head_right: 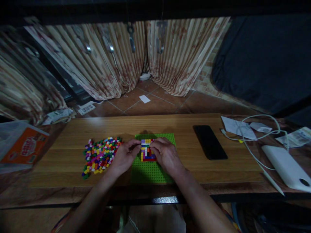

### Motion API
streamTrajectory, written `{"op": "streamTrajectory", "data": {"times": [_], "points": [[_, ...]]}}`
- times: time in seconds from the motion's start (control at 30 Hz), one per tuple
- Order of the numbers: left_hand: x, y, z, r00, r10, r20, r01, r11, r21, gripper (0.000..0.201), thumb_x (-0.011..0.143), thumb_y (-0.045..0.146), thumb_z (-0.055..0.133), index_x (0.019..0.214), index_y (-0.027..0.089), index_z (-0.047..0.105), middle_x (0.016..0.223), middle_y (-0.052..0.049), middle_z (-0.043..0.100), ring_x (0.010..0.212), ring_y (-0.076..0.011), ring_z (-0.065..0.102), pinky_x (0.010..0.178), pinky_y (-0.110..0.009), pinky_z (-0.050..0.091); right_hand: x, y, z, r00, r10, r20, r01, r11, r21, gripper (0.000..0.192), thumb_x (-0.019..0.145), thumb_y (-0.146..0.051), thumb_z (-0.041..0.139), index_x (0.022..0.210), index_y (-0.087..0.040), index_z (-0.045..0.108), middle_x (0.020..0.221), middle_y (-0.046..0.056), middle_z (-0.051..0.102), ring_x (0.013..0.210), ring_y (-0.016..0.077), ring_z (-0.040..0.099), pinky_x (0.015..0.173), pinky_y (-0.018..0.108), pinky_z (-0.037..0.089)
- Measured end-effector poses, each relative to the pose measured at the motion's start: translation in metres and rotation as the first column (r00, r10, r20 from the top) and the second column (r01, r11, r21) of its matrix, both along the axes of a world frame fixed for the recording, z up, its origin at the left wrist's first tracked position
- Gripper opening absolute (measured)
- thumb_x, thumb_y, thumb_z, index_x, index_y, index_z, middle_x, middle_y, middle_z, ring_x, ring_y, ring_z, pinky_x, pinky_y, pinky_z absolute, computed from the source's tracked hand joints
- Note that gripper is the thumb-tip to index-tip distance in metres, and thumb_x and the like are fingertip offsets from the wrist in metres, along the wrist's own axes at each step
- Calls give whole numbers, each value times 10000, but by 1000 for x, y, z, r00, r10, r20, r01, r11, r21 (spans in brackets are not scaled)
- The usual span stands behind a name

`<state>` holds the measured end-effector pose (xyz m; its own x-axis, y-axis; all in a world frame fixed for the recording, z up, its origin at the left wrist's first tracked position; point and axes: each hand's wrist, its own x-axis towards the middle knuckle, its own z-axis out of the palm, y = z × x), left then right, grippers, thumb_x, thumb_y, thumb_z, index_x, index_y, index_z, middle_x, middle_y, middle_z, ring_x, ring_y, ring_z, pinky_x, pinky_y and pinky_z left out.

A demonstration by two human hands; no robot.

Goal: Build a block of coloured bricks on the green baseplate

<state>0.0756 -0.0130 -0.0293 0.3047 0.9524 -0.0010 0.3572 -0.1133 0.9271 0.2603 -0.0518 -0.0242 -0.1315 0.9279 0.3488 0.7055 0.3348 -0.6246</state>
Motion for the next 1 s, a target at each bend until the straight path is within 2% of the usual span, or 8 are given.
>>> {"op": "streamTrajectory", "data": {"times": [0.3, 0.47, 0.57, 0.7, 0.8, 1.0], "points": [[-1, -1, -4, 1000, -20, -13, 20, 1000, 7, 185, 863, 306, 534, 935, 206, 671, 849, -24, 714, 731, -165, 646, 678, -265, 491, -1, 4, -2, 997, -77, -16, 77, 997, 3, 120, 874, -239, 584, 821, -226, 691, 850, 40, 653, 843, 200, 613, 770, 339, 497], [-1, -1, -3, 1000, -16, -3, 16, 1000, -2, 191, 856, 304, 541, 945, 205, 679, 856, -29, 717, 730, -165, 647, 672, -262, 496, 1, 2, 2, 993, -102, -56, 99, 994, -51, 96, 853, -286, 602, 839, -231, 679, 844, 30, 635, 792, 186, 614, 718, 323, 500], [-1, -1, -3, 1000, -9, -20, 9, 1000, -4, 195, 856, 299, 542, 959, 199, 675, 859, -34, 718, 738, -169, 651, 675, -267, 499, 5, 2, 3, 981, -170, -96, 162, 983, -84, 138, 841, -352, 621, 863, -229, 679, 844, 24, 640, 746, 175, 608, 693, 317, 496], [-1, -1, -3, 1000, -11, -21, 10, 1000, -18, 194, 863, 297, 534, 954, 195, 671, 867, -43, 719, 762, -176, 659, 694, -276, 503, 9, 4, -2, 951, -288, -114, 284, 957, -48, 296, 861, -462, 573, 991, -216, 676, 980, 73, 670, 930, 232, 610, 839, 393, 480], [-1, -1, -4, 1000, -17, 1, 17, 1000, -20, 182, 860, 301, 539, 926, 200, 675, 879, -41, 718, 765, -173, 659, 692, -270, 505, 6, 7, -9, 952, -285, -113, 277, 957, -84, 372, 878, -489, 531, 1093, -211, 654, 1088, 105, 659, 1053, 259, 584, 927, 444, 448], [-1, -1, -3, 1000, -12, 6, 13, 1000, -15, 178, 854, 296, 548, 934, 200, 675, 854, -32, 715, 743, -166, 655, 677, -264, 505, -5, 10, -18, 956, -257, -141, 232, 957, -175, 365, 900, -475, 489, 1084, -214, 664, 1056, 93, 673, 984, 236, 606, 898, 428, 466]]}}
